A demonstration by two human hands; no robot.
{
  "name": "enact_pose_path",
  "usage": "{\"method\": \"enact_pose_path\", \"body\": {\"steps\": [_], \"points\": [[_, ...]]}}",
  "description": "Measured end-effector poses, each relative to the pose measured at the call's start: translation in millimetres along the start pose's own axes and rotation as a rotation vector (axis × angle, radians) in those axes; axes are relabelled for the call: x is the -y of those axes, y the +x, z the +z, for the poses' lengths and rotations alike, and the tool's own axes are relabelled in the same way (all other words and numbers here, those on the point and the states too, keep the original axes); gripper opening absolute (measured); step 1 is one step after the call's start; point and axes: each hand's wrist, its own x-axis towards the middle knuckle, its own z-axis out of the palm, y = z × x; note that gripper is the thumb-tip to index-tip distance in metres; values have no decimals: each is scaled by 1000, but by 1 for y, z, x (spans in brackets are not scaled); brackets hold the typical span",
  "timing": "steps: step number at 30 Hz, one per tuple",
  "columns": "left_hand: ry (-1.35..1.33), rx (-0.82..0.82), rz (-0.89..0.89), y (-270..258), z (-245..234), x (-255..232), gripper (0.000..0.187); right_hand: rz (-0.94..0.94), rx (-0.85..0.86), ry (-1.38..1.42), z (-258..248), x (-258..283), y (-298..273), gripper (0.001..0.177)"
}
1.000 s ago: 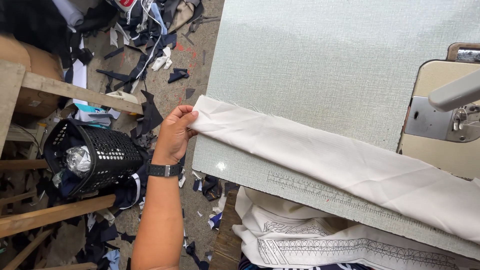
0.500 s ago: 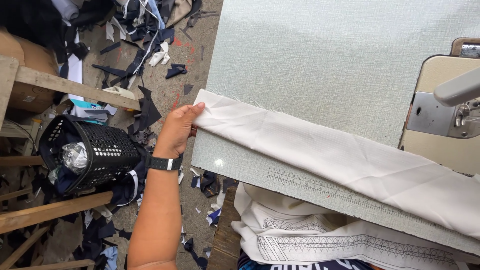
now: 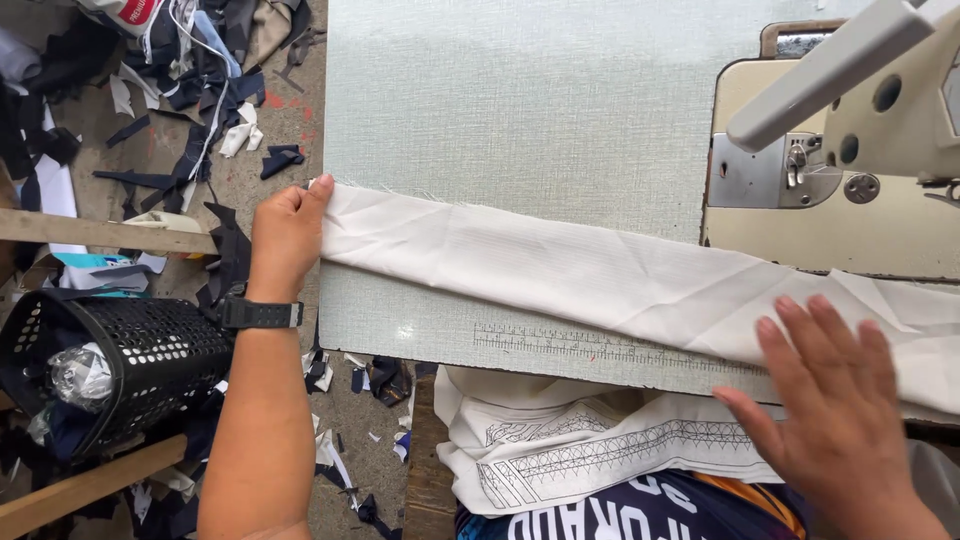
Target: The person cuts a piece of white fabric using a pair of scissors on a work table. They then fold the fabric and align it under the presser foot of a sewing machine before cutting another section of the fabric.
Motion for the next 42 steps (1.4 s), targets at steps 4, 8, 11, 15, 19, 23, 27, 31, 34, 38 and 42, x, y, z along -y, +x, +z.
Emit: {"method": "enact_pose_path", "body": {"steps": [4, 8, 11, 15, 19, 23, 27, 31, 34, 38, 42], "points": [[62, -90, 176, -1, 0, 6, 46, -5, 34, -79, 7, 2, 15, 62], [-63, -112, 206, -19, -5, -3, 20, 96, -8, -269, -7, -24, 8, 32], [-142, -141, 344, -14, -8, 21, 9, 151, -15, -147, -20, -51, 1, 31], [-90, -161, 398, -15, -13, 23, 6, 247, 5, -134, -22, -81, -21, 27], [-8, -243, 598, -13, -19, 27, 6, 288, 43, -264, -24, -93, -28, 25], [-330, -200, 527, -21, -26, 21, 13, 299, 14, -259, -24, -101, -28, 8], [-662, -100, 450, -36, -42, 35, 16, 412, -47, -14, -27, -103, -50, 9], [-806, 66, 433, -47, -46, 72, 16, 410, 3, 18, -24, -122, -91, 13], [-785, 80, 383, -53, -38, 98, 18, 425, 28, 25, -17, -133, -119, 13], [-589, 115, 329, -58, -33, 111, 22, 357, 73, 117, -27, -118, -101, 18], [-179, 31, 373, -77, -35, 58, 22, 465, 162, 107, -50, -79, -79, 27]]}}
